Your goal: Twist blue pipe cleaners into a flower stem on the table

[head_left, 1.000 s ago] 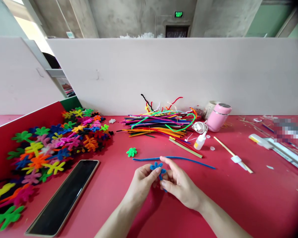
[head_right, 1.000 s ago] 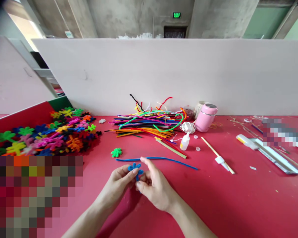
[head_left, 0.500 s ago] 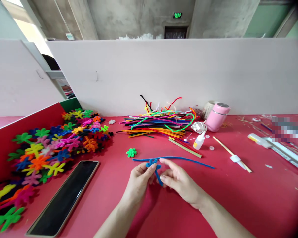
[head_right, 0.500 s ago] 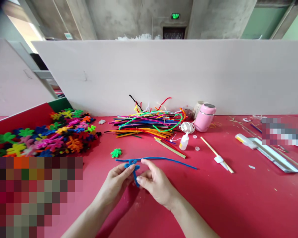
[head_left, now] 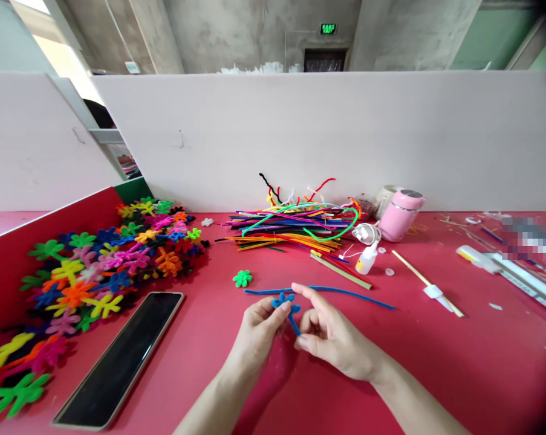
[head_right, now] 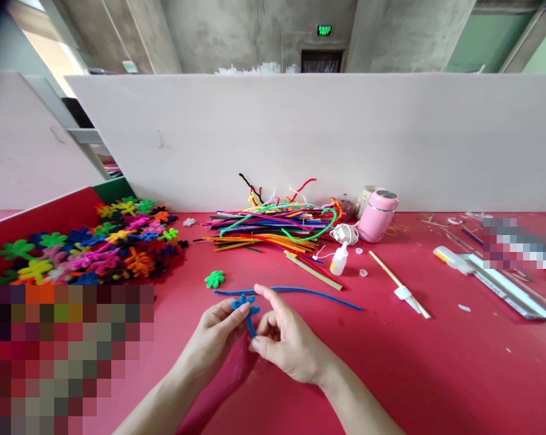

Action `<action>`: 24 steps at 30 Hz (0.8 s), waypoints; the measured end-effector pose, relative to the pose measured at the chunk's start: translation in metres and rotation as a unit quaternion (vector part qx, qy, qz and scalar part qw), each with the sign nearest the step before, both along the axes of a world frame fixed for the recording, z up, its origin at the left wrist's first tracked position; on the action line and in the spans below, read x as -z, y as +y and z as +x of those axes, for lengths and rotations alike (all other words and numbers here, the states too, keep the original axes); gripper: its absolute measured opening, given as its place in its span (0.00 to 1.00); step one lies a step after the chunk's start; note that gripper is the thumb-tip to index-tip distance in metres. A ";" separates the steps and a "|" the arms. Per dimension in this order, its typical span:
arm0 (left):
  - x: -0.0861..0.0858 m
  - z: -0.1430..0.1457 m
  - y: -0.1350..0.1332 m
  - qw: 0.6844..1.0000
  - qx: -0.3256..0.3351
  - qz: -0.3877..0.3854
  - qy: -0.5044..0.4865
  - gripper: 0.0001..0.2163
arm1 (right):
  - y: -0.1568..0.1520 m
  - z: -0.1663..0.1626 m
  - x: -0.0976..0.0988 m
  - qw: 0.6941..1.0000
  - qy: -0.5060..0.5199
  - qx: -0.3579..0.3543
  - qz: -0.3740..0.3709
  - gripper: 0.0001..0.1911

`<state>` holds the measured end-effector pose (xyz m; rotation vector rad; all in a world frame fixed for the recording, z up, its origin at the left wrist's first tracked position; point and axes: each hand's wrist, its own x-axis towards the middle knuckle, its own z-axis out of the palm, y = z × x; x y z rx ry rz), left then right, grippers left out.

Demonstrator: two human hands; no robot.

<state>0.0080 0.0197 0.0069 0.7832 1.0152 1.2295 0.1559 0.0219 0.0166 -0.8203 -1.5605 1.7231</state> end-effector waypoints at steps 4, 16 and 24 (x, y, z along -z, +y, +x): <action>-0.001 0.001 -0.001 0.999 0.005 -0.018 -0.040 0.04 | 0.000 0.001 0.000 1.000 0.008 -0.010 -0.004 0.36; -0.005 0.001 0.002 0.995 0.044 -0.022 -0.084 0.13 | 0.001 -0.008 0.005 0.989 -0.048 0.130 0.042 0.32; 0.000 0.003 -0.002 0.998 0.029 -0.017 -0.057 0.07 | -0.003 -0.011 0.004 0.991 -0.048 0.112 0.048 0.33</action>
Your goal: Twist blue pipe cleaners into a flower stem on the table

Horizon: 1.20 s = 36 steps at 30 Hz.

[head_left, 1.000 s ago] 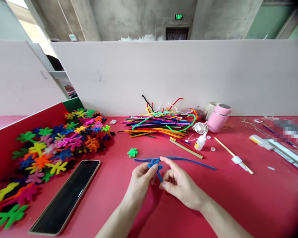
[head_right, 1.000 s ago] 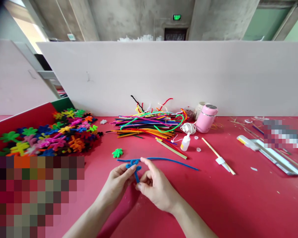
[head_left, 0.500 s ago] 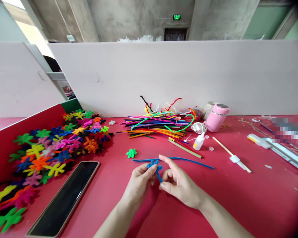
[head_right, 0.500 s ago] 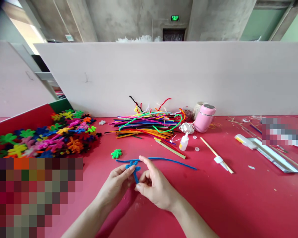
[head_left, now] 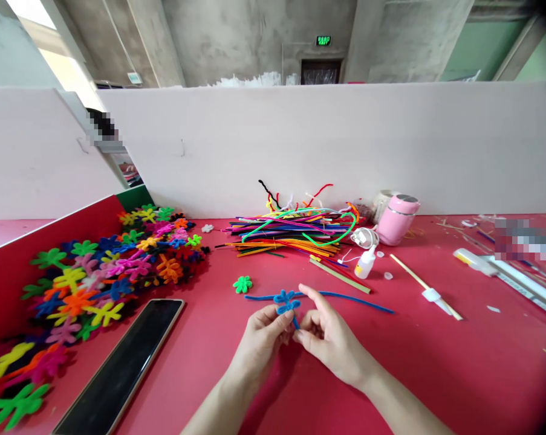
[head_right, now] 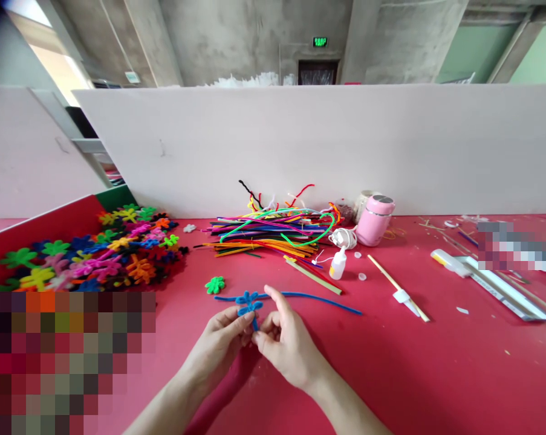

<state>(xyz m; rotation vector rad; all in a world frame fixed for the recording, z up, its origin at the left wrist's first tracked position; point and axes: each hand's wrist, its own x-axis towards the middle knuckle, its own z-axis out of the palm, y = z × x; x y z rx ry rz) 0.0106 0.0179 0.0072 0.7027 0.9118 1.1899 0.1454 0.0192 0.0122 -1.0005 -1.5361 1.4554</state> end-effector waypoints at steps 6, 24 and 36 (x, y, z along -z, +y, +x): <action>0.002 0.000 -0.001 1.000 0.013 0.001 -0.013 0.06 | 0.000 0.001 0.001 1.000 -0.008 -0.017 0.007 0.33; 0.000 0.004 -0.004 0.996 0.082 -0.018 0.028 0.08 | 0.009 0.011 0.000 0.996 0.054 0.061 0.029 0.26; -0.004 0.018 -0.014 0.975 0.033 0.029 0.219 0.13 | 0.010 0.009 0.000 0.988 0.043 0.142 0.043 0.26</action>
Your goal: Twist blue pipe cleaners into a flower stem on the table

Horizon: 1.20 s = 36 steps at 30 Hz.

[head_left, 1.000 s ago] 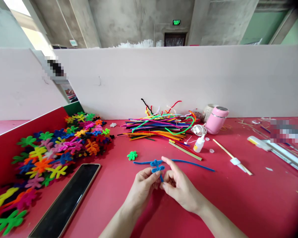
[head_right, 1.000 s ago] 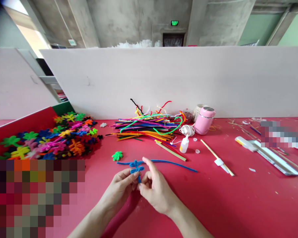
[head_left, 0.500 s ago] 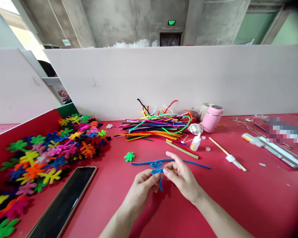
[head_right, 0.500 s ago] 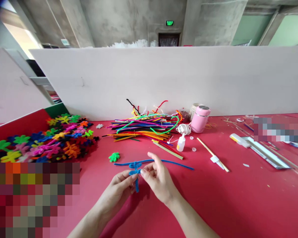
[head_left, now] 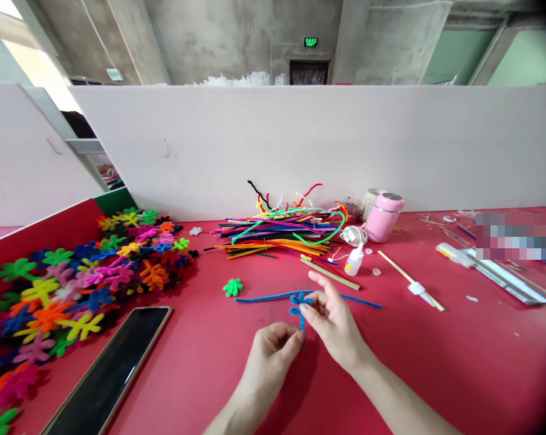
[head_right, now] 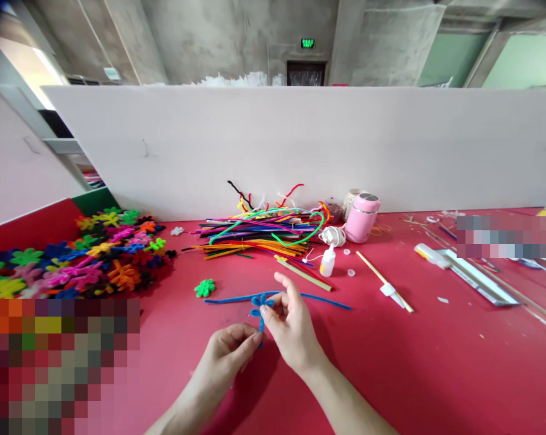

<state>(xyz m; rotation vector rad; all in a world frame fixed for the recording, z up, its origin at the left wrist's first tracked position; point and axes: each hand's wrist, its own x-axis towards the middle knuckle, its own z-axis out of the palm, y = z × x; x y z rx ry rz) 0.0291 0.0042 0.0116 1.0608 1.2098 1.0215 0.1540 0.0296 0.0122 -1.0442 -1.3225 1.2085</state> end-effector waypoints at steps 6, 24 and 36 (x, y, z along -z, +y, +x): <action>-0.001 0.001 -0.001 1.000 -0.009 0.005 -0.020 0.14 | -0.001 -0.001 0.002 1.000 -0.007 0.012 0.004 0.27; 0.000 0.001 -0.002 1.000 0.022 -0.001 0.020 0.12 | 0.001 -0.001 -0.001 0.995 0.092 0.028 -0.034 0.27; -0.002 0.000 -0.004 0.999 0.023 0.006 -0.033 0.11 | 0.000 -0.003 0.003 0.998 0.064 0.026 -0.006 0.26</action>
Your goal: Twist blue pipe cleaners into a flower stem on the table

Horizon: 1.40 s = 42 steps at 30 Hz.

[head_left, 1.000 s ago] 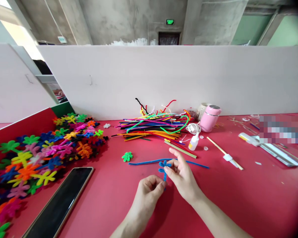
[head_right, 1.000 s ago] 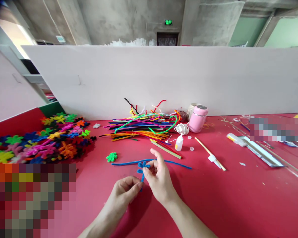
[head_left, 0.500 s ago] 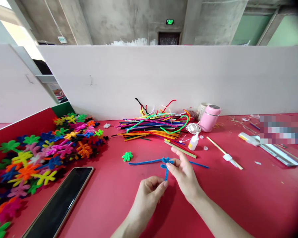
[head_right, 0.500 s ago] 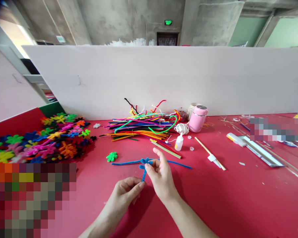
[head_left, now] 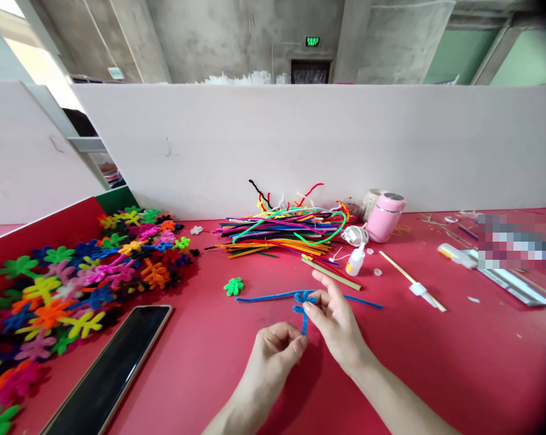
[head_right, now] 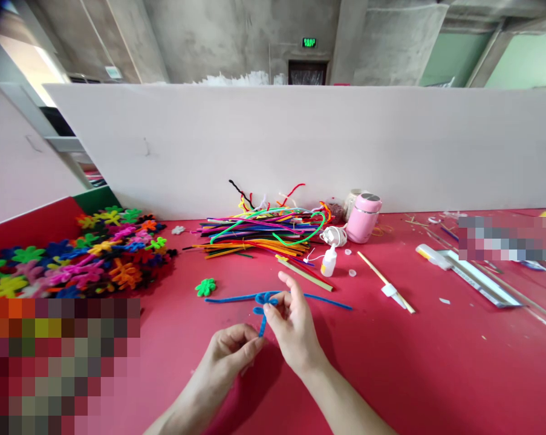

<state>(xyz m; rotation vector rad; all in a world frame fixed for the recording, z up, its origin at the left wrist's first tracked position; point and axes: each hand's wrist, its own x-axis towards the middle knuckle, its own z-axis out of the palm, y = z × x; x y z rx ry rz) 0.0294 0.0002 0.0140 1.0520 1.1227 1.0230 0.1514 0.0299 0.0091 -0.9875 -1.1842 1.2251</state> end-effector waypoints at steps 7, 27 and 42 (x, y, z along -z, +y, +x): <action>-0.001 0.001 0.003 1.000 0.013 0.003 0.025 0.11 | 0.000 0.001 0.001 1.000 0.013 -0.006 -0.001 0.26; 0.011 -0.007 0.007 0.990 -0.080 -0.015 -0.116 0.10 | -0.002 -0.002 0.000 0.997 -0.047 -0.058 0.009 0.27; 0.009 -0.007 0.008 0.977 -0.057 -0.029 -0.204 0.06 | -0.004 -0.004 -0.004 0.993 0.078 -0.077 -0.051 0.28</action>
